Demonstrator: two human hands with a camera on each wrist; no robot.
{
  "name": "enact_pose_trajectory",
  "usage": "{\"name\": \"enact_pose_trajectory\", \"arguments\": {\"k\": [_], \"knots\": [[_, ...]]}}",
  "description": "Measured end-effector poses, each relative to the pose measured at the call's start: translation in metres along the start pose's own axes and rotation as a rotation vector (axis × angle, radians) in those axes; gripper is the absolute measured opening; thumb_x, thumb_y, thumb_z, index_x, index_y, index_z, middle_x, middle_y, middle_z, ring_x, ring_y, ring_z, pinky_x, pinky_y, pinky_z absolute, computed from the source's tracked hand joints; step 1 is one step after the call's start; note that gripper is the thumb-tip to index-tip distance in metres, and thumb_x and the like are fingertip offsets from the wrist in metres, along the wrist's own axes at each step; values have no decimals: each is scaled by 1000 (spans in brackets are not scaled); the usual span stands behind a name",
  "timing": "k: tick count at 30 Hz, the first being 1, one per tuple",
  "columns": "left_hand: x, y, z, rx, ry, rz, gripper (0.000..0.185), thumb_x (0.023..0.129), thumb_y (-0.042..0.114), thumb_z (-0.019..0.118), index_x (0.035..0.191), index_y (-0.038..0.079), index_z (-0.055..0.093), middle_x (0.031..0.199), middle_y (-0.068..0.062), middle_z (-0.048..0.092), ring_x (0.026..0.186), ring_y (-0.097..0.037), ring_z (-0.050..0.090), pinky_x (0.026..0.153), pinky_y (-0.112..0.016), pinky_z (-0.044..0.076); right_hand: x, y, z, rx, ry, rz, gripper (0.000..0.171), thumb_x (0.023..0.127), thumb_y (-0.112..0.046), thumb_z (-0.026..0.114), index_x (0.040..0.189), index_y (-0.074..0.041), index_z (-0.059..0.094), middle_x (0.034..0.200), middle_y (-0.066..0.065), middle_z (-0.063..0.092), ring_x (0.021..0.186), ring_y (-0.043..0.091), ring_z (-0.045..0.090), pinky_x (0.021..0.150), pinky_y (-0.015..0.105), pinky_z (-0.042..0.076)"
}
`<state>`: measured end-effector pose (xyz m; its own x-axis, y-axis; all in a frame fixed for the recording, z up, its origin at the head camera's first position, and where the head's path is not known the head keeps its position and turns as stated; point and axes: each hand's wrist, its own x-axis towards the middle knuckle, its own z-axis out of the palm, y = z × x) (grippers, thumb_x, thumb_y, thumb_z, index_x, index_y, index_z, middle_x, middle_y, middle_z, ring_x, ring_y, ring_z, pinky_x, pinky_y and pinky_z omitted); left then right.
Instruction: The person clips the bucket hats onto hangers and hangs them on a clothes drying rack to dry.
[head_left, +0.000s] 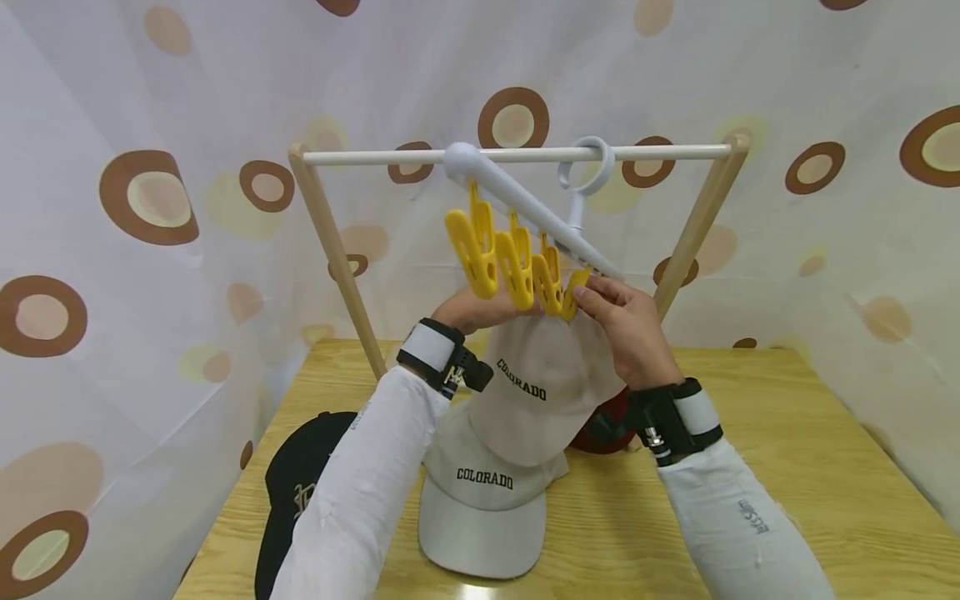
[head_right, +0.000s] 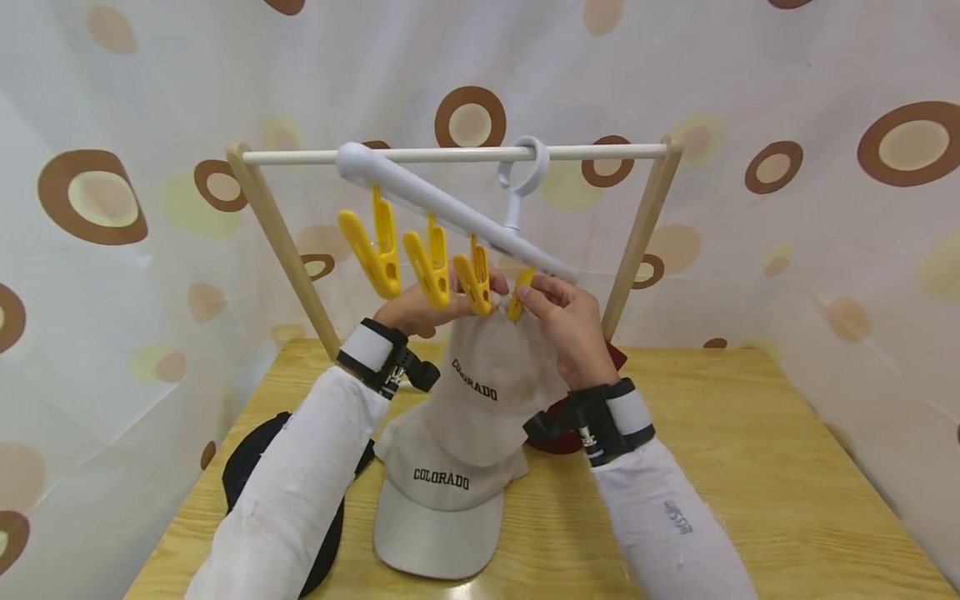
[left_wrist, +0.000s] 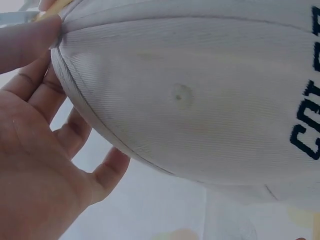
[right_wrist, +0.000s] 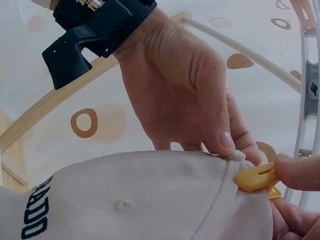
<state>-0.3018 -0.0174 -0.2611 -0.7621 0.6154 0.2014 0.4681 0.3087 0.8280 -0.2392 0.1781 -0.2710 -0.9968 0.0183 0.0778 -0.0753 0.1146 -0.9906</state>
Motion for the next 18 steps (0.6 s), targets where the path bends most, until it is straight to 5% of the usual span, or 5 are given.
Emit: {"name": "enact_pose_trajectory", "arguments": {"k": [3, 7, 13, 18], "knots": [[0, -2, 1, 19, 4, 29, 26, 94, 12, 62, 117, 1, 60, 97, -3, 58, 88, -9, 52, 84, -20, 42, 0, 1, 1, -2, 13, -9, 57, 100, -29, 59, 146, 1, 45, 143, 11, 45, 129, 17, 46, 120, 39, 32], [-2, -4, 2, 7, 16, 10, 35, 97, 18, 62, 129, 5, 61, 126, -10, 64, 113, -14, 58, 99, -24, 45, 1, 2, 2, 19, 34, -24, 54, 99, -28, 61, 142, 2, 50, 127, -3, 51, 124, 13, 43, 118, 39, 31], [-14, -22, 1, -58, 160, -61, 36, 98, 21, 60, 132, 10, 59, 137, -11, 58, 130, -25, 52, 109, -45, 43, 2, 2, 4, 20, 62, -39, 52, 98, -27, 62, 140, 2, 52, 114, -12, 51, 119, 10, 42, 117, 39, 31], [-30, -54, 4, -82, 288, -183, 28, 102, 18, 53, 128, 7, 58, 135, -12, 58, 129, -28, 54, 109, -46, 43, 0, 1, 4, 16, 74, -44, 50, 99, -24, 61, 140, 3, 51, 116, -9, 53, 120, 11, 45, 118, 39, 32]]}}
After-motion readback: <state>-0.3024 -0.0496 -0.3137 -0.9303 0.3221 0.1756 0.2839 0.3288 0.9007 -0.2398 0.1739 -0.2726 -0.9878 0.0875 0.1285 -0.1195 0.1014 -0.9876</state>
